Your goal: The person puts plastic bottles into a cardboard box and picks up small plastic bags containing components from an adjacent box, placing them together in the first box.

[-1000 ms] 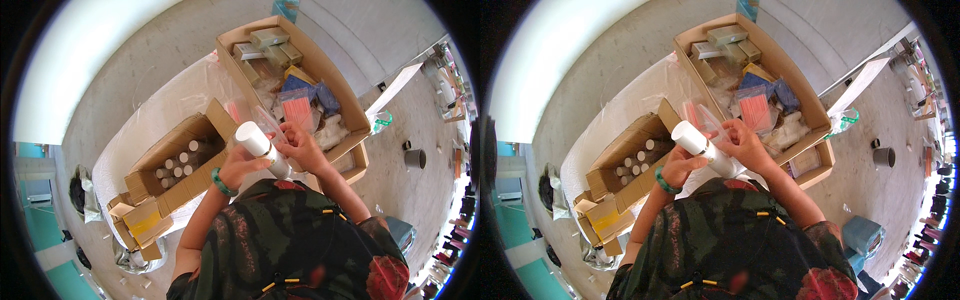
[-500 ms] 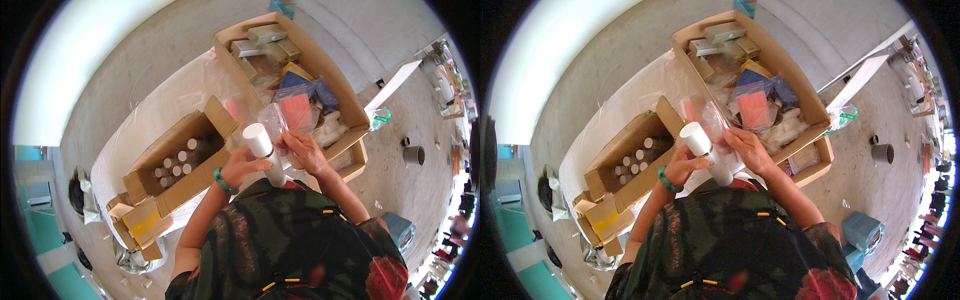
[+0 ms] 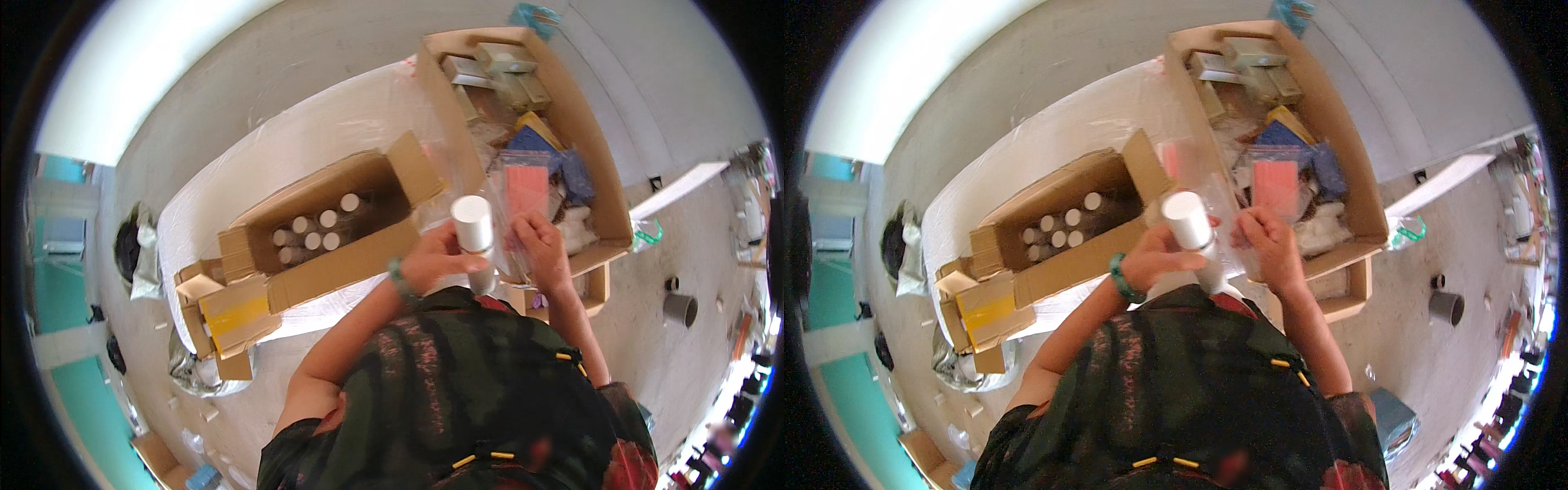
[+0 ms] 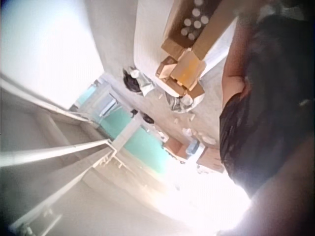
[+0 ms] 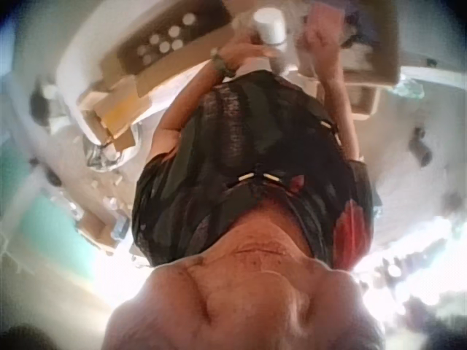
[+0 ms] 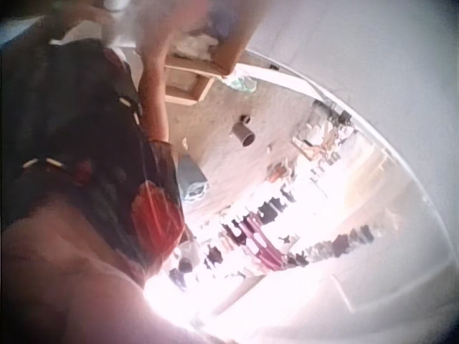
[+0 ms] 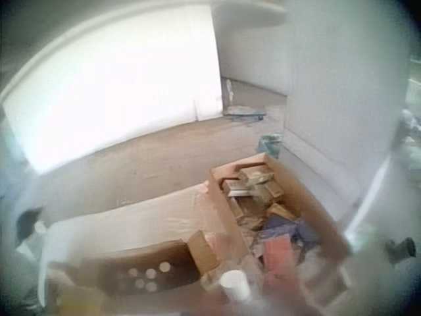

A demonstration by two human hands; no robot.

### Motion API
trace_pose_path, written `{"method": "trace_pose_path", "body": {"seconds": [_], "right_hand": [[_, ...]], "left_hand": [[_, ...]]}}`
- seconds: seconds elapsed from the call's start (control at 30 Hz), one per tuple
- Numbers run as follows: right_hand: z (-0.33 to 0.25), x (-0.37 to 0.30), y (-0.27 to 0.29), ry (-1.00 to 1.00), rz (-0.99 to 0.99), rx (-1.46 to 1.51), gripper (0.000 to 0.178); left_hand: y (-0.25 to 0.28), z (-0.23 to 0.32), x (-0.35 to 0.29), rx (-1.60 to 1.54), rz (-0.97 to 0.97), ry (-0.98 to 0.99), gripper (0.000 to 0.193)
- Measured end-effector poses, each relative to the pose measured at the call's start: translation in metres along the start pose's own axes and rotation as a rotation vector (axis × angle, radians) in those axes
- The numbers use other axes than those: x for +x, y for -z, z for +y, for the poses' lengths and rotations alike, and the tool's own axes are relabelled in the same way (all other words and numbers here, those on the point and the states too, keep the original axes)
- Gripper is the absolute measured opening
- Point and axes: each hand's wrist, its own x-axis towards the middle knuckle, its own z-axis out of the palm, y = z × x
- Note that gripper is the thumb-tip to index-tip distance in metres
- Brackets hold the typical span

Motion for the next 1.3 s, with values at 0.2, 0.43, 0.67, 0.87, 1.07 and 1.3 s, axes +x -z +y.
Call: {"method": "trace_pose_path", "body": {"seconds": [0.2, 0.43, 0.67, 0.87, 1.07, 1.3], "right_hand": [[-0.002, 0.007, -0.001, -0.066, -0.064, 0.193, 0.009], [0.015, 0.010, 0.003, 0.094, -0.001, -0.037, 0.007], [0.018, 0.005, -0.004, 0.260, 0.123, -0.302, 0.016], [0.011, 0.004, -0.012, 0.252, 0.130, -0.203, 0.021], [0.013, 0.008, 0.004, 0.275, 0.167, -0.216, 0.023], [-0.004, 0.010, -0.001, 0.257, 0.100, -0.217, 0.022]], "left_hand": [[0.000, 0.014, -0.004, 0.024, 0.068, -0.074, 0.052], [-0.003, 0.035, -0.013, -0.003, 0.099, -0.243, 0.051], [-0.014, 0.064, -0.001, -0.039, 0.024, -0.604, 0.056], [-0.025, 0.051, 0.015, 0.046, 0.085, -0.603, 0.055], [-0.019, 0.040, 0.015, 0.142, 0.095, -0.518, 0.056], [-0.011, 0.028, 0.018, 0.121, 0.161, -0.414, 0.058]]}}
